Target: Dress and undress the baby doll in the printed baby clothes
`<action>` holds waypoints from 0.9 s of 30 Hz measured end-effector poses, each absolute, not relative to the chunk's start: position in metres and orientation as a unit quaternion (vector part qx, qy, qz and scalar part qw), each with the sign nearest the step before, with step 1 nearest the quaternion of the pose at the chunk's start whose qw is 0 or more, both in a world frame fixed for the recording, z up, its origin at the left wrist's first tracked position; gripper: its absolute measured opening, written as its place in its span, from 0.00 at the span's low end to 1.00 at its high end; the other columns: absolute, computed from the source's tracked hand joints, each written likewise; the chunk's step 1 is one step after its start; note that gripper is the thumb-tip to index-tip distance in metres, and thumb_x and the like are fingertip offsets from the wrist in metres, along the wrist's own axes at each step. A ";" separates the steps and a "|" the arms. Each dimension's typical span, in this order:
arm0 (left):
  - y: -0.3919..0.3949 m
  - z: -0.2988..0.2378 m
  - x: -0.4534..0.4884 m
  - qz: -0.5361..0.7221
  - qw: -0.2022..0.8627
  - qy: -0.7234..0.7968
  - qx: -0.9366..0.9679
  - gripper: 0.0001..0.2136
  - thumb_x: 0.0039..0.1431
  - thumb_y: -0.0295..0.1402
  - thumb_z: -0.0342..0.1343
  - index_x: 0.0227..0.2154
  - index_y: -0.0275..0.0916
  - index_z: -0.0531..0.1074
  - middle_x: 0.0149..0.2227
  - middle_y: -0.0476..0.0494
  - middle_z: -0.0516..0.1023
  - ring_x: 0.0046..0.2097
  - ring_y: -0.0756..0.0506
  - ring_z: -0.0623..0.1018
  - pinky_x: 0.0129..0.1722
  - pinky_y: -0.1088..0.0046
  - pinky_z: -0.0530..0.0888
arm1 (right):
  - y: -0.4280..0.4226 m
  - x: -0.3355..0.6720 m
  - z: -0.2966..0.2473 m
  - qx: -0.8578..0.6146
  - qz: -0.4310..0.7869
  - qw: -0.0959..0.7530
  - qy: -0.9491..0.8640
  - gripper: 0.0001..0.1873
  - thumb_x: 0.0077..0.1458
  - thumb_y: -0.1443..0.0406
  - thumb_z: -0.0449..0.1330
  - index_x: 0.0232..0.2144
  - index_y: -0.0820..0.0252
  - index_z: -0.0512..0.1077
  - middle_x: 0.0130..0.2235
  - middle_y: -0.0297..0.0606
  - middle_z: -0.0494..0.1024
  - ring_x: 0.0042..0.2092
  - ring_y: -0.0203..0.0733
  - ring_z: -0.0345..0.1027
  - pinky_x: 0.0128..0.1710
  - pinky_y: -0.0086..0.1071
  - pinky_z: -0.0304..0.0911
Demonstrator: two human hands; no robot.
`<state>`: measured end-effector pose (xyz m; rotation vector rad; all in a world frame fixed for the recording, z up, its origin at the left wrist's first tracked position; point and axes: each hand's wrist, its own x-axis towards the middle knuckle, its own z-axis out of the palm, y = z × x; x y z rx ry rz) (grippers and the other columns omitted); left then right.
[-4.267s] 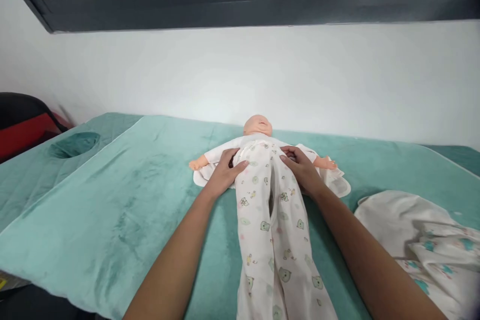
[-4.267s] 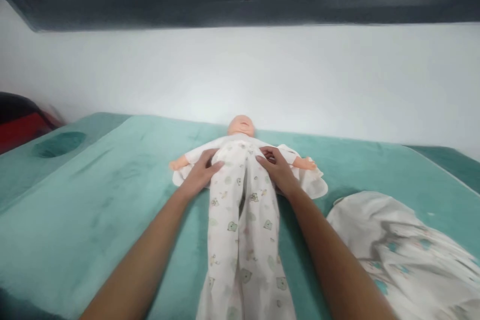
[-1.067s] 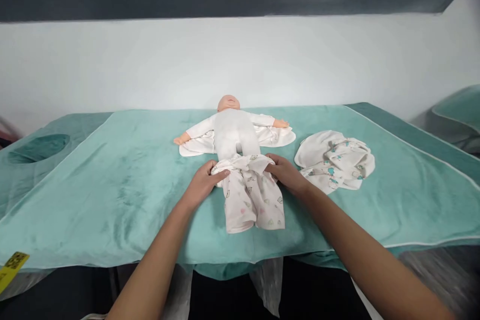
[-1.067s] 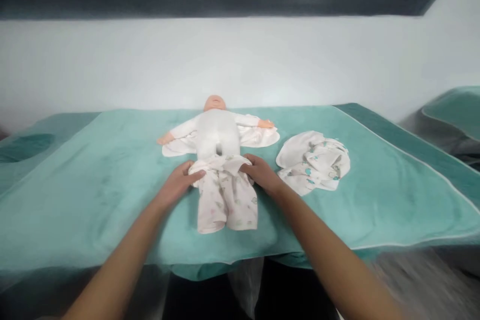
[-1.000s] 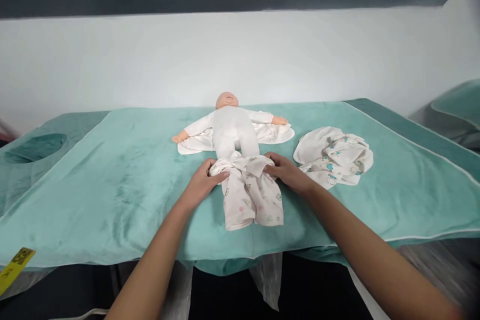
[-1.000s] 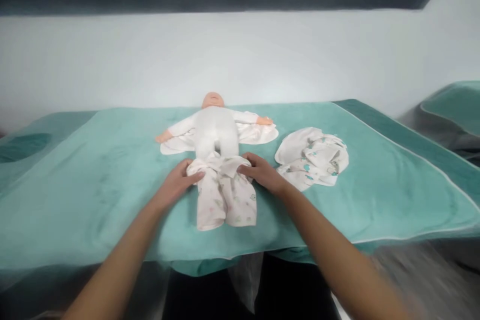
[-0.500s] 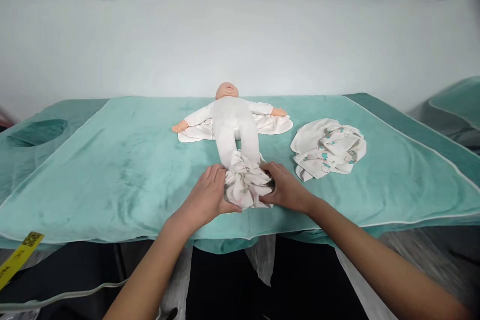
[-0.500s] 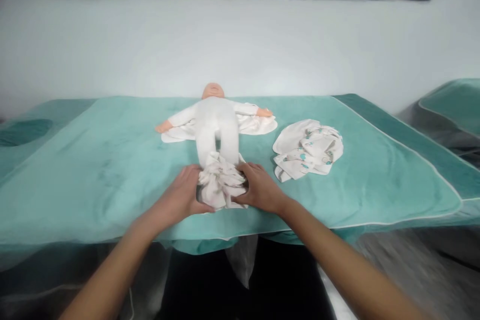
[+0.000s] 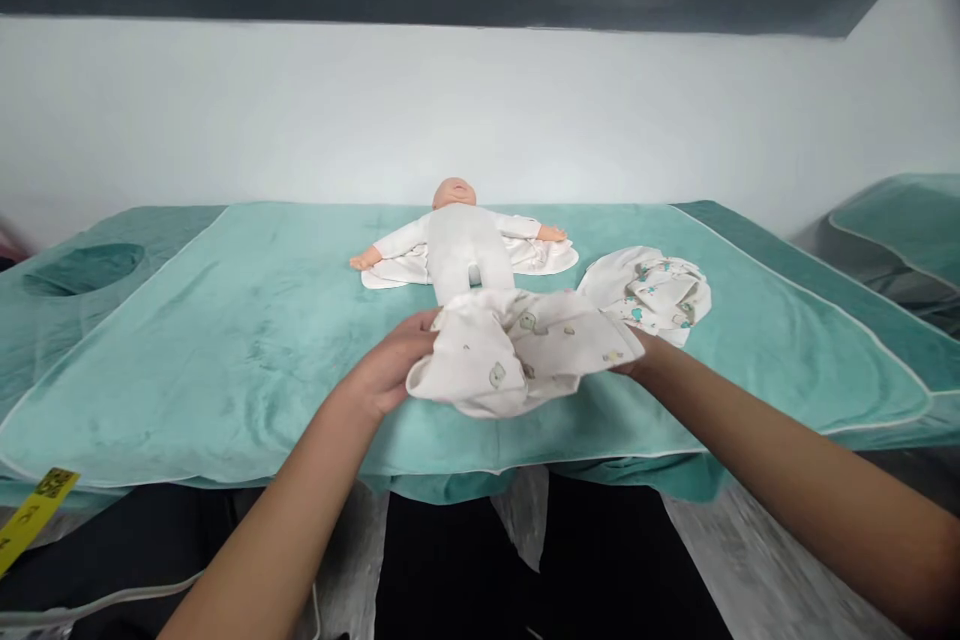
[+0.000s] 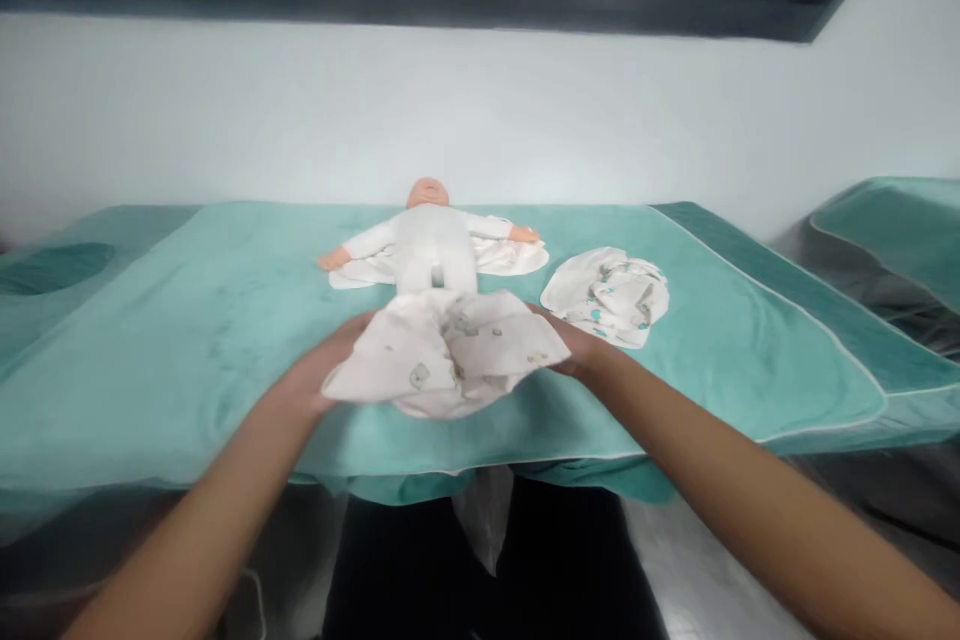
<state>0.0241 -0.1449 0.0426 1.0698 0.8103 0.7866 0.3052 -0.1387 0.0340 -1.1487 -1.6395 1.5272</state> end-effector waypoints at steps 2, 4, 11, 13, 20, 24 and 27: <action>-0.133 0.048 0.024 0.396 0.702 0.344 0.483 0.15 0.43 0.32 0.64 0.38 0.36 0.78 0.34 0.44 0.81 0.39 0.41 0.79 0.35 0.71 0.74 | -0.123 0.303 0.043 -0.416 0.601 0.305 -0.610 0.27 0.38 0.42 0.67 0.34 0.54 0.75 0.39 0.41 0.81 0.42 0.50 0.75 0.43 0.40 0.72; -0.122 0.056 0.020 0.418 0.693 0.322 0.491 0.16 0.45 0.35 0.64 0.39 0.37 0.78 0.36 0.44 0.81 0.41 0.41 0.79 0.37 0.71 0.74 | -0.106 0.302 0.053 -0.401 0.619 0.302 -0.604 0.27 0.41 0.42 0.66 0.34 0.56 0.75 0.39 0.41 0.81 0.42 0.47 0.75 0.43 0.37 0.71; -0.089 0.127 -0.010 0.329 0.602 0.348 0.639 0.22 0.56 0.53 0.55 0.35 0.35 0.77 0.33 0.41 0.80 0.38 0.42 0.78 0.38 0.68 0.73 | -0.062 0.294 0.130 -0.426 0.556 0.231 -0.675 0.39 0.53 0.33 0.46 0.35 0.60 0.75 0.37 0.40 0.79 0.37 0.42 0.73 0.37 0.31 0.68; -0.081 0.153 -0.014 0.316 0.508 0.380 0.705 0.20 0.57 0.51 0.56 0.31 0.36 0.76 0.30 0.45 0.78 0.34 0.47 0.76 0.35 0.72 0.71 | -0.056 0.284 0.160 -0.432 0.466 0.219 -0.741 0.30 0.52 0.39 0.57 0.31 0.61 0.75 0.32 0.38 0.78 0.34 0.38 0.70 0.35 0.29 0.65; -0.072 0.203 -0.015 0.463 0.296 0.346 0.760 0.15 0.59 0.40 0.56 0.35 0.29 0.74 0.29 0.49 0.75 0.35 0.53 0.75 0.38 0.76 0.67 | -0.051 0.238 0.224 -0.349 0.342 0.305 -0.817 0.15 0.54 0.60 0.66 0.26 0.65 0.69 0.23 0.27 0.66 0.27 0.27 0.61 0.27 0.23 0.57; -0.071 0.193 -0.016 0.585 0.264 0.297 0.707 0.26 0.65 0.33 0.26 0.54 0.25 0.63 0.44 0.48 0.75 0.55 0.40 0.71 0.46 0.61 0.62 | -0.050 0.211 0.231 -0.311 0.387 0.428 -0.755 0.18 0.64 0.57 0.54 0.27 0.64 0.64 0.26 0.26 0.62 0.29 0.25 0.63 0.30 0.20 0.58; -0.073 0.163 -0.003 0.626 0.345 0.305 0.629 0.29 0.59 0.43 0.56 0.61 0.40 0.57 0.60 0.43 0.68 0.60 0.37 0.68 0.54 0.62 0.66 | -0.047 0.188 0.231 -0.289 0.413 0.477 -0.720 0.18 0.64 0.55 0.54 0.27 0.62 0.61 0.28 0.27 0.63 0.32 0.26 0.64 0.32 0.21 0.60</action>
